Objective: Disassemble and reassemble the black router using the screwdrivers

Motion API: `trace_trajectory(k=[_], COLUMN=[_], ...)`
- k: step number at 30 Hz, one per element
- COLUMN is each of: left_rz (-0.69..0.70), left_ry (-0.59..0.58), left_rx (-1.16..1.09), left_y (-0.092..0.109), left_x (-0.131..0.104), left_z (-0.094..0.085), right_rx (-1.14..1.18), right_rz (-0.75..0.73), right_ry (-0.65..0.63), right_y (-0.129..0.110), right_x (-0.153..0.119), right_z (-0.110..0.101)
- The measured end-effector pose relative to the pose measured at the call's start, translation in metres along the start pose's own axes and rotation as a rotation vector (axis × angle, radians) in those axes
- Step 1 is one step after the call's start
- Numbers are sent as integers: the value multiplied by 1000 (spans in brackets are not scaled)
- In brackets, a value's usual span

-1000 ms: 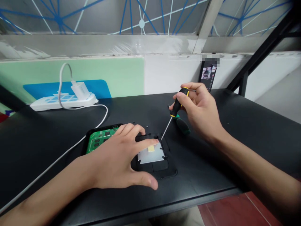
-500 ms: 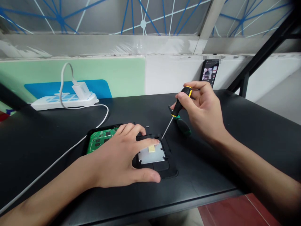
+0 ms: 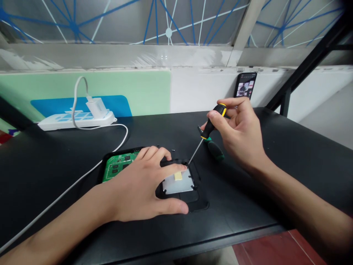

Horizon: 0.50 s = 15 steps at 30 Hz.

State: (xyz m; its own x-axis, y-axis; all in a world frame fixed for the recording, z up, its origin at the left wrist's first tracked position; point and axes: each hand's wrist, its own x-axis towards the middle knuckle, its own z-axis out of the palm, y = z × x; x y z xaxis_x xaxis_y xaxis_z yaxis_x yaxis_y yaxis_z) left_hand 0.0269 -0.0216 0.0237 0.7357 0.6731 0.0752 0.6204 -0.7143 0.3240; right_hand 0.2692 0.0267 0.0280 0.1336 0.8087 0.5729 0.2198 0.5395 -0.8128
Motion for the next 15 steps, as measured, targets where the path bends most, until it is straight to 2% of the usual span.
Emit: trace_trajectory(k=[9,15], left_rz=[22,17], left_ry=[21,8], left_rx=[12,5], left_y=[-1,-3], left_x=[0,-1], left_z=[2,2], right_rx=[20,53], right_rz=[8,-38], right_ry=[-6,-52], right_y=[-1,-5], right_x=[0,-3], right_z=[0,2])
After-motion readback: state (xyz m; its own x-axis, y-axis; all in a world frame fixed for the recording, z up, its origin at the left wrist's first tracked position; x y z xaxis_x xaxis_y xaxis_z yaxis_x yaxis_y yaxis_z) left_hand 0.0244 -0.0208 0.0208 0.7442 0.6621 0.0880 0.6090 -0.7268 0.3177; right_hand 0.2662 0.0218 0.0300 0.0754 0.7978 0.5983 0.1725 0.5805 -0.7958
